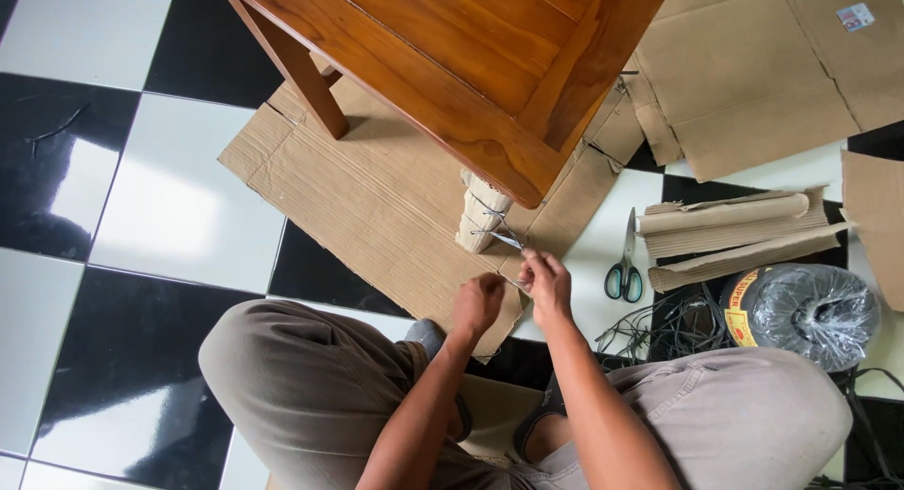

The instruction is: Wrapping a wooden table leg with cardboard and securing it with string

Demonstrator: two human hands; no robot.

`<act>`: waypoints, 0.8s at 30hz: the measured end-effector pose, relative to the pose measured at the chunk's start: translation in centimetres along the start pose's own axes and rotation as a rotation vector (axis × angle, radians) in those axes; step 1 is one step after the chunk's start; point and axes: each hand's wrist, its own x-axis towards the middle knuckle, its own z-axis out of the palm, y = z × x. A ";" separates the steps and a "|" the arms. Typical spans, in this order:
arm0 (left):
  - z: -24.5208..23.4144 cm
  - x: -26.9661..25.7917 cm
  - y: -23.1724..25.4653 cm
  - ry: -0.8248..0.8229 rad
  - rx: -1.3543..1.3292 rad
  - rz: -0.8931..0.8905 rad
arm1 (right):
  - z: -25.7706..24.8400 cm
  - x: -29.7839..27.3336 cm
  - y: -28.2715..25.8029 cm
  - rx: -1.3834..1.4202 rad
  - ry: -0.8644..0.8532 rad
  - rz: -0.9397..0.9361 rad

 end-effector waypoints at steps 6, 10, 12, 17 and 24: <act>-3.5 1.2 1.4 0.474 -0.372 -0.004 | 1.9 -2.0 -7.5 0.050 0.119 -0.179; -8.1 2.8 4.8 0.530 -0.581 0.102 | 2.7 2.3 -8.3 -0.085 0.060 -0.368; -10.6 3.4 6.8 0.447 -0.596 0.245 | 2.2 4.6 -8.6 -0.549 -0.071 -0.496; -11.5 7.8 6.0 0.281 -0.388 0.408 | 3.5 7.7 -9.5 -0.934 -0.162 -0.596; -10.1 13.3 0.2 0.153 -0.118 0.404 | 4.9 10.8 -7.4 -0.989 -0.179 -0.478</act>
